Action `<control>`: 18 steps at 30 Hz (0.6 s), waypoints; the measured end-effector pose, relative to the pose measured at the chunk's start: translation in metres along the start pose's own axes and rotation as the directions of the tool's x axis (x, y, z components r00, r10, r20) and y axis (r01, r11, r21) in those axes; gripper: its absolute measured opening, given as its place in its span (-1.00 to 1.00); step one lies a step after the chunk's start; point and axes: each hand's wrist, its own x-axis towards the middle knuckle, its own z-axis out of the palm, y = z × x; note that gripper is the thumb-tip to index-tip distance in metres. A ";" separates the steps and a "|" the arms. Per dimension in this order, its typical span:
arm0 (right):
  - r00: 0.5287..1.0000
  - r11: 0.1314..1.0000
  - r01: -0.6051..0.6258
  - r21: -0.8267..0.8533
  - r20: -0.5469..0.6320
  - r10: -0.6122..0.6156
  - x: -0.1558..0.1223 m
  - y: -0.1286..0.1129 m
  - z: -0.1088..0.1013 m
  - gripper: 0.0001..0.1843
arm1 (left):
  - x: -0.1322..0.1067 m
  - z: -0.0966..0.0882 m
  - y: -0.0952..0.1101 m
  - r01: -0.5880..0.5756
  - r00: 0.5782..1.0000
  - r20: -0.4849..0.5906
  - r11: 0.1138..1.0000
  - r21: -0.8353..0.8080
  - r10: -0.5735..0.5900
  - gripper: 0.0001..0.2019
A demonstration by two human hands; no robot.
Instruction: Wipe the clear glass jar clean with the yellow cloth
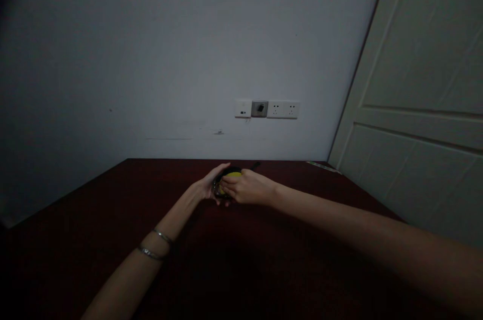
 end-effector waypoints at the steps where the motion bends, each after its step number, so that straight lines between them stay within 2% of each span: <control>1: 0.999 0.999 -0.045 0.000 0.014 0.045 0.001 -0.005 0.001 -0.67 | -0.001 0.002 0.001 -0.005 0.999 -0.046 1.000 0.013 0.005 -0.34; 5: 0.959 0.961 -0.277 -0.003 0.069 0.277 0.005 -0.027 0.007 -0.63 | -0.005 0.010 0.004 -0.033 0.974 -0.221 0.998 0.062 0.046 -0.44; 8: 0.919 0.923 -0.381 0.060 0.130 0.371 0.012 -0.035 0.008 -0.65 | -0.006 0.018 0.005 -0.054 0.941 -0.326 0.993 0.110 0.087 -0.51; 10: 0.892 0.887 -0.439 0.144 0.192 0.410 0.016 -0.035 0.002 -0.68 | -0.005 0.021 0.004 -0.073 0.925 -0.360 0.986 0.148 0.123 -0.54; 12: 0.848 0.809 -0.521 0.273 0.273 0.454 0.021 -0.030 -0.006 -0.70 | -0.004 0.023 0.004 -0.098 0.919 -0.362 0.979 0.181 0.159 -0.55; 14: 0.778 0.660 -0.627 0.414 0.378 0.502 0.024 -0.023 -0.014 -0.73 | -0.002 0.023 0.004 -0.133 0.916 -0.349 0.969 0.209 0.201 -0.56; 16: 0.746 0.579 -0.666 0.469 0.431 0.508 0.027 -0.015 -0.019 -0.77 | -0.001 0.023 0.004 -0.172 0.908 -0.339 0.957 0.232 0.245 -0.57; 18: 0.735 0.535 -0.678 0.504 0.453 0.505 0.028 -0.007 -0.020 -0.78 | 0.000 0.022 0.003 -0.206 0.891 -0.356 0.950 0.235 0.282 -0.60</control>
